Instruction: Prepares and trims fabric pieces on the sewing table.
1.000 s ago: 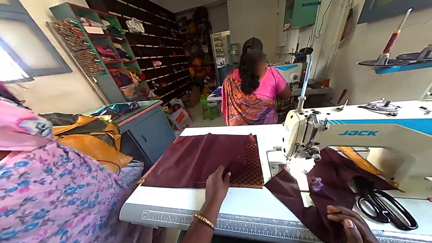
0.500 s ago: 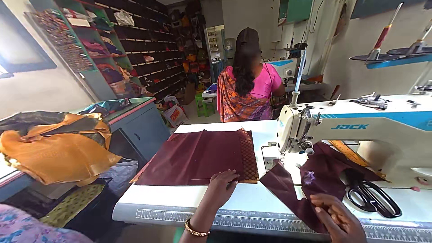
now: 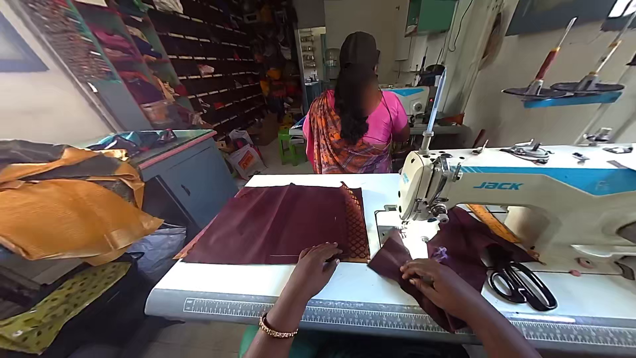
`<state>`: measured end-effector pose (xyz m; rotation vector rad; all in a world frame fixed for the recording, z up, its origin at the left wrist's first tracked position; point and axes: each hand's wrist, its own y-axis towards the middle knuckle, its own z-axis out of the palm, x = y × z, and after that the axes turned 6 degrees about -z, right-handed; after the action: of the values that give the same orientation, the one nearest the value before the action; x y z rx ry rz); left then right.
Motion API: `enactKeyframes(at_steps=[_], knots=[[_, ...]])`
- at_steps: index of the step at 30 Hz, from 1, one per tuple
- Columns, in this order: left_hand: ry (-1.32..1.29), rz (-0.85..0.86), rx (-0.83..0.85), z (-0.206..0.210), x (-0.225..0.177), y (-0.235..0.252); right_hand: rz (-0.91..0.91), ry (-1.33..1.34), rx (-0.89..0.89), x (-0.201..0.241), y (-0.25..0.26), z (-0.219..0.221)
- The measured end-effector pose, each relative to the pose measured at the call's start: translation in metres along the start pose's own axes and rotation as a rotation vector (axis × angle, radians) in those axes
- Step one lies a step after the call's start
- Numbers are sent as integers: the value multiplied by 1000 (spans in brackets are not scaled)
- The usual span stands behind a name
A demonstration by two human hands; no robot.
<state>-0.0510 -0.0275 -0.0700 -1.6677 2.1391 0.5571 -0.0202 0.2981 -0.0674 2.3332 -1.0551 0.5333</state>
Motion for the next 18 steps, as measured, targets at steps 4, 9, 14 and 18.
enactKeyframes(at_steps=[4,9,14,18], knots=[[12,-12,29,-2,-2,-1,-48,77,2,-2,-8,-5],[13,-15,40,-3,-3,-1,16,-1,39,11,-8,-14],[-79,-15,111,-10,0,3,132,-101,-113,20,12,-4],[-72,-11,193,-16,2,0,413,-60,-194,21,34,-3]])
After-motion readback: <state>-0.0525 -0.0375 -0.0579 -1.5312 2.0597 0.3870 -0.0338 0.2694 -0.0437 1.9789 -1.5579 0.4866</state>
